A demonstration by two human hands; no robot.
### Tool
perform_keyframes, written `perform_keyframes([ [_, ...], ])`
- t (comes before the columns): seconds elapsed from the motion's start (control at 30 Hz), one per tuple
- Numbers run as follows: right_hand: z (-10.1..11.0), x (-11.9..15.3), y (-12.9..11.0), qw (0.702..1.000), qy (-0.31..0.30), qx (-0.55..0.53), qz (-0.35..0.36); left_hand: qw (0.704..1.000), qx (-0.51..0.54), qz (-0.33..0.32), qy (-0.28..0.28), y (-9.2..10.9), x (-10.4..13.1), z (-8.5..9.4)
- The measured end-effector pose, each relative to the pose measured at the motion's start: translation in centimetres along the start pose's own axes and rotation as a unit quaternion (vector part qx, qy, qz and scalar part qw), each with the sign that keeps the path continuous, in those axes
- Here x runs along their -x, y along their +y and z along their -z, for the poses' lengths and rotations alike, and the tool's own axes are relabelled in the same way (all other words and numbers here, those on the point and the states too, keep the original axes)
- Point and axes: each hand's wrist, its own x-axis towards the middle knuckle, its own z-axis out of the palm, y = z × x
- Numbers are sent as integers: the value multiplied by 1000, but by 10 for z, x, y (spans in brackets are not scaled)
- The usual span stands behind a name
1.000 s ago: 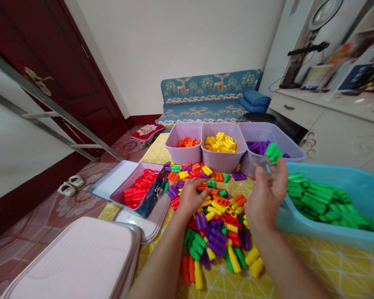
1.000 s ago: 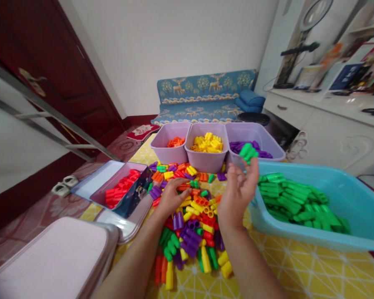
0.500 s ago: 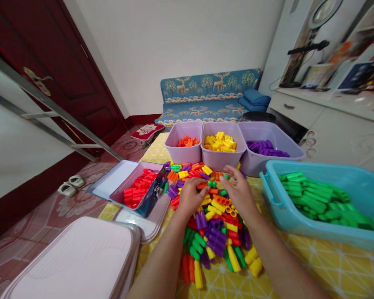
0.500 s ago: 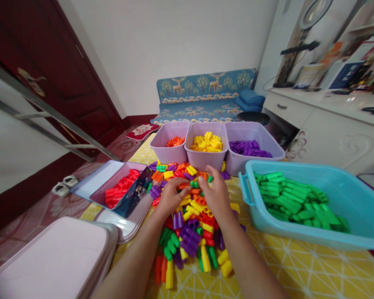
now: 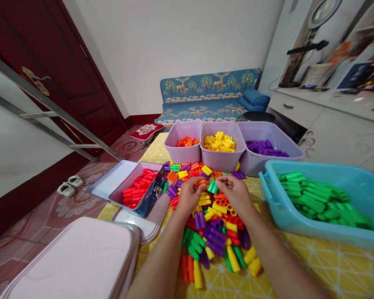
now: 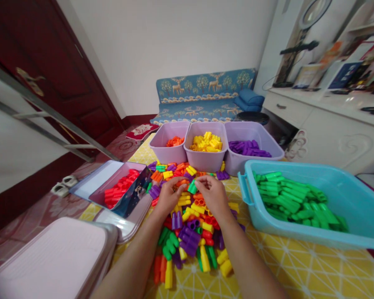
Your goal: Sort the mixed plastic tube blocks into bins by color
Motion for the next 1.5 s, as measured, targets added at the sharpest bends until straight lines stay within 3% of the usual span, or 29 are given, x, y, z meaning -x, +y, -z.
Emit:
perform_keyframes([
  [0.17, 0, 1, -5, 1000, -10, -4, -17, 1000, 9, 8, 6, -5, 0, -3],
  [0.33, -3, 3, -19, 987, 19, -145, -68, 999, -30, 19, 5, 2, 2, 1],
  [0.43, -1, 3, -33, 955, 107, -271, -49, 999, -43, 21, 8, 3, 2, 2],
  [0.57, 9, 6, -58, 891, 267, -362, 64, 999, -36, 22, 4, 2, 2, 2],
  [0.67, 14, 9, -73, 873, 308, -363, 103, 999, -35, 20, 0, 2, 1, 1],
  [0.77, 16, 12, -79, 869, 317, -367, 100, 999, -33, 17, 0, 2, 1, 1],
  [1.07, 24, 11, -82, 864, 314, -384, 83, 999, -29, 15, -6, 1, 2, 1],
  [1.17, 22, 9, -75, 890, 286, -353, 46, 999, -38, 10, -4, 2, 2, 1],
  [1.23, 17, 6, -65, 930, 228, -289, -1, 999, -51, -11, 11, 4, 3, 1],
  [1.33, 9, 1, -39, 987, 106, -114, -49, 990, -107, -56, 77, 10, 4, 3],
  [1.43, 4, -3, -11, 996, 45, 73, -10, 969, -203, -52, 128, 14, 4, 6],
  [1.5, 4, -4, 4, 983, 22, 183, 10, 960, -253, -20, 117, 13, 3, 7],
])
